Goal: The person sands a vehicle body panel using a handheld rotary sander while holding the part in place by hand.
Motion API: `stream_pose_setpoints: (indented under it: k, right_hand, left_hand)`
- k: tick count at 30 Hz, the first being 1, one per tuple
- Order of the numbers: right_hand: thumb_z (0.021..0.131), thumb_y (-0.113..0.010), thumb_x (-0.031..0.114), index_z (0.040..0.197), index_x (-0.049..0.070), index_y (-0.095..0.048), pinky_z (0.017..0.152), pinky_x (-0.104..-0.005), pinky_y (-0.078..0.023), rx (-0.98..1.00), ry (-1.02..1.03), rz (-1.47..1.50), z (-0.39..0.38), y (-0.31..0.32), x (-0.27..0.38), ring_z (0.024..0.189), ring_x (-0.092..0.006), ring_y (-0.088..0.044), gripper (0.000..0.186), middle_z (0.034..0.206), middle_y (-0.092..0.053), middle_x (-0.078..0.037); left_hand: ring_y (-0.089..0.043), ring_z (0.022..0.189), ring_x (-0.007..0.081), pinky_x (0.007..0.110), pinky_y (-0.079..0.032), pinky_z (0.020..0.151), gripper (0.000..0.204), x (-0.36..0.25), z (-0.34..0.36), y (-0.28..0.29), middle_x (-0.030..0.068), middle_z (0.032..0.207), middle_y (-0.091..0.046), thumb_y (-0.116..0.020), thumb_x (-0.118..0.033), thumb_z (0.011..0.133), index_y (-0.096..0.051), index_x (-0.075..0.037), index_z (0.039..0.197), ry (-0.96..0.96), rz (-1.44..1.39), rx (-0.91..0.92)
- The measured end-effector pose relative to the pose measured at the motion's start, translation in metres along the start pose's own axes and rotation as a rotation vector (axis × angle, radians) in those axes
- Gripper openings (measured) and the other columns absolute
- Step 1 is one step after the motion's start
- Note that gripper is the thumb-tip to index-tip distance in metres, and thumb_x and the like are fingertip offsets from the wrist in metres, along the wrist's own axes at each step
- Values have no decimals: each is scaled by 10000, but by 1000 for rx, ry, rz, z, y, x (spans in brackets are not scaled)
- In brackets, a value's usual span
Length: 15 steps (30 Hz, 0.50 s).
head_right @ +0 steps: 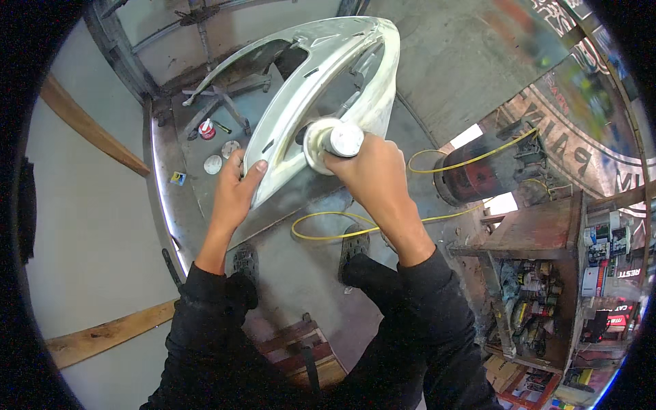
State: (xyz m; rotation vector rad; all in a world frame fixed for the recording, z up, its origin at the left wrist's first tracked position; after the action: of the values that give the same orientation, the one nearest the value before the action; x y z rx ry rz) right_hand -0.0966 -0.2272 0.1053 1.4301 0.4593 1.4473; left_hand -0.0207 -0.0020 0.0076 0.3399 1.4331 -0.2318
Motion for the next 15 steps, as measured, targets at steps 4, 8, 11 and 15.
stream_pose_setpoints:
  k: [4, 8, 11, 15]
  right_hand:
    - [761, -839, 375, 909, -44, -754, 729, -499, -568, -5, -19, -59, 16, 10, -3, 825, -440, -721, 452, 838, -718, -268]
    - [760, -834, 389, 877, -42, -752, 725, -494, -567, -9, -16, -66, 22, 12, 1, 802, -441, -718, 454, 819, -715, -268]
    - [753, -839, 383, 894, -39, -757, 738, -500, -567, -6, 60, -51, 14, 5, 4, 818, -456, -714, 452, 825, -713, -277]
    - [745, -857, 363, 911, -27, -768, 750, -499, -569, -2, -3, -98, 17, 9, -6, 838, -453, -721, 433, 837, -721, -273]
  left_hand:
    - [-618, 990, 129, 301, -482, 894, 335, -3, 2, -3, 88, 1054, -696, -678, -261, 1024, -624, 23, 1192, -6, 34, 18]
    - [-624, 977, 134, 300, -485, 886, 347, -1, 1, -6, 91, 1048, -702, -681, -269, 1022, -627, 27, 1194, -29, 68, -1]
    - [-671, 918, 171, 351, -522, 827, 370, 7, 2, -4, 148, 1000, -737, -716, -291, 995, -637, 38, 1144, -58, -21, -36]
    - [-673, 906, 168, 348, -522, 813, 366, 3, 1, -2, 142, 985, -740, -715, -290, 995, -638, 39, 1137, -45, 8, -46]
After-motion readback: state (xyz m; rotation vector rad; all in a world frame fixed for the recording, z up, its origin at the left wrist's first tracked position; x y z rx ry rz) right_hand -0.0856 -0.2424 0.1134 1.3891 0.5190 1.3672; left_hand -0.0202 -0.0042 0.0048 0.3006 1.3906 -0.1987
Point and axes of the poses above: each hand's wrist, its own z-axis towards the middle knuckle, its own y-axis out of the back of the hand, x = y × z, the point moved 1 cm from there along z, towards the middle knuckle
